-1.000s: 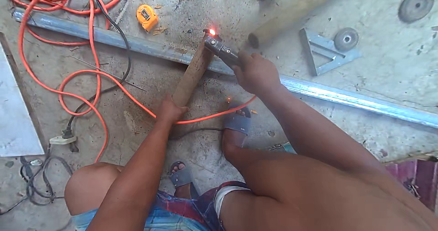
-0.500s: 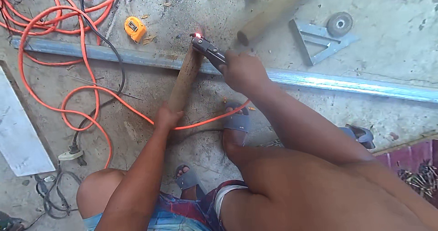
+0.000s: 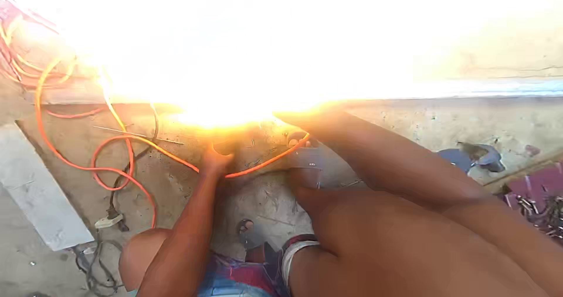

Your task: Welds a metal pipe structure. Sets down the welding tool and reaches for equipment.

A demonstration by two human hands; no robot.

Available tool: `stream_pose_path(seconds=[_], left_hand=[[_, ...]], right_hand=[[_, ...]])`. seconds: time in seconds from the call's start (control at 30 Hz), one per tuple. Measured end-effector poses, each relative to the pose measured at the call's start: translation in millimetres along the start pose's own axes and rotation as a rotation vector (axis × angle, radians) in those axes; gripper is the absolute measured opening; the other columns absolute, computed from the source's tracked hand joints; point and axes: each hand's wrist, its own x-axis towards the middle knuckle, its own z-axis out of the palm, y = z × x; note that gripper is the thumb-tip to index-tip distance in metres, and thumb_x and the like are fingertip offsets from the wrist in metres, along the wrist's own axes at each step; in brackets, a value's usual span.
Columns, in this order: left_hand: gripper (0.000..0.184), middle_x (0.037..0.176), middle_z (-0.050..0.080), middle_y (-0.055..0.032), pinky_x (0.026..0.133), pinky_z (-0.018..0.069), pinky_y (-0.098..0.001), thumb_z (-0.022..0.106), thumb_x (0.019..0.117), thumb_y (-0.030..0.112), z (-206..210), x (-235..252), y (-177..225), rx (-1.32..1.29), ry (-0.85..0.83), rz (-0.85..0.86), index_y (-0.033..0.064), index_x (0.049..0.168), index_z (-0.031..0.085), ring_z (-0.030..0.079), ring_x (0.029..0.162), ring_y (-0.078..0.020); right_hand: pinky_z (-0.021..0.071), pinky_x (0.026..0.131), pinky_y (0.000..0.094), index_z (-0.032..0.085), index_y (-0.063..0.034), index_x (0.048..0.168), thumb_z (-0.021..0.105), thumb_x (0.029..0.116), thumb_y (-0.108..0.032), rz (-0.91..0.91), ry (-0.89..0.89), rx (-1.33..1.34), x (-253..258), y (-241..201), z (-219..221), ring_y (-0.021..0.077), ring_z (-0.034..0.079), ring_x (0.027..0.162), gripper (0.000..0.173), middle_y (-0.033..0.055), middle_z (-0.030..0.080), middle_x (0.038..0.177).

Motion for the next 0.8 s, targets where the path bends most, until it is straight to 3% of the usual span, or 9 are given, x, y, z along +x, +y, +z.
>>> stream_pose_path(seconds=[0.03, 0.07, 0.1, 0.2, 0.33, 0.5, 0.63, 0.7, 0.8], left_hand=[[0.078, 0.115, 0.07, -0.0233, 0.095, 0.0523, -0.0659, 0.085, 0.0784, 0.047, 0, 1, 0, -0.011, -0.008, -0.004, 0.0049, 0.138, 0.056, 0.068, 0.111, -0.0405], [0.079, 0.114, 0.07, -0.0231, 0.095, 0.0526, -0.0663, 0.085, 0.078, 0.048, 0, 2, -1, -0.017, -0.014, -0.01, 0.0051, 0.138, 0.056, 0.068, 0.11, -0.0406], [0.08, 0.114, 0.07, -0.0231, 0.094, 0.0531, -0.0661, 0.085, 0.0782, 0.049, 0, 2, -1, -0.017, -0.019, -0.012, 0.0046, 0.138, 0.056, 0.068, 0.109, -0.0406], [0.082, 0.115, 0.071, -0.022, 0.096, 0.0531, -0.0653, 0.086, 0.0775, 0.05, -1, 0, 2, -0.009, -0.003, -0.012, 0.0055, 0.139, 0.055, 0.068, 0.11, -0.0399], [0.075, 0.115, 0.072, -0.0187, 0.094, 0.054, -0.0632, 0.081, 0.0798, 0.052, 1, -8, 10, 0.07, 0.035, -0.048, 0.0098, 0.137, 0.057, 0.069, 0.111, -0.0369], [0.08, 0.12, 0.071, -0.0183, 0.095, 0.0536, -0.063, 0.081, 0.0803, 0.051, 2, -14, 16, 0.047, 0.052, -0.051, 0.0091, 0.143, 0.053, 0.068, 0.114, -0.0369], [0.081, 0.119, 0.071, -0.0171, 0.094, 0.0544, -0.0621, 0.081, 0.0794, 0.051, 1, -11, 15, 0.056, 0.026, -0.06, 0.0094, 0.143, 0.052, 0.069, 0.112, -0.0365], [0.081, 0.12, 0.071, -0.0166, 0.093, 0.0548, -0.0618, 0.081, 0.078, 0.053, 0, -11, 16, 0.061, 0.02, -0.085, 0.0109, 0.141, 0.054, 0.07, 0.112, -0.0358], [0.082, 0.123, 0.071, -0.0158, 0.094, 0.0553, -0.0604, 0.081, 0.0787, 0.053, -1, -11, 17, 0.04, -0.003, -0.111, 0.0119, 0.143, 0.053, 0.07, 0.112, -0.0348]], right_hand=[[0.052, 0.096, 0.055, 0.042, 0.001, 0.15, 0.047, 0.1104, -0.028, -0.167, 0.137, -0.051, 32, 23, 20, 0.0429, 0.062, 0.12, 0.049, 0.0274, 0.06, 0.131], [0.0562, 0.071, 0.0582, 0.054, 0.0007, 0.139, 0.048, 0.1089, -0.032, -0.35, 0.475, -0.036, 80, 50, 59, 0.0445, 0.07, 0.09, 0.045, 0.0264, 0.067, 0.105], [0.0552, 0.067, 0.0597, 0.052, -0.0043, 0.141, 0.046, 0.1095, -0.036, -0.378, 0.494, -0.003, 112, 63, 73, 0.0436, 0.069, 0.086, 0.045, 0.0234, 0.067, 0.101], [0.0546, 0.08, 0.063, 0.05, -0.0103, 0.145, 0.046, 0.1096, -0.039, -0.318, 0.356, 0.149, 137, 83, 85, 0.0423, 0.069, 0.097, 0.045, 0.0209, 0.068, 0.108], [0.0552, 0.082, 0.0633, 0.053, -0.007, 0.14, 0.047, 0.1082, -0.04, -0.175, 0.468, 0.278, 146, 128, 121, 0.041, 0.07, 0.097, 0.047, 0.0209, 0.069, 0.109], [0.056, 0.084, 0.0626, 0.051, -0.0064, 0.143, 0.058, 0.1038, -0.038, -0.044, 0.548, 0.369, 159, 187, 144, 0.0395, 0.071, 0.095, 0.051, 0.021, 0.07, 0.107], [0.0546, 0.09, 0.0631, 0.049, -0.0029, 0.146, 0.06, 0.1043, -0.03, 0.005, 0.572, 0.354, 167, 194, 148, 0.0419, 0.068, 0.107, 0.051, 0.0243, 0.065, 0.125], [0.0552, 0.09, 0.0627, 0.049, -0.0018, 0.146, 0.059, 0.1039, -0.03, -0.007, 0.567, 0.309, 173, 196, 150, 0.0424, 0.068, 0.108, 0.051, 0.0253, 0.063, 0.126], [0.0513, 0.1, 0.0597, 0.042, -0.0043, 0.152, 0.055, 0.1057, -0.033, 0.055, 0.354, 0.285, 173, 192, 135, 0.0414, 0.064, 0.117, 0.056, 0.0252, 0.061, 0.132]])
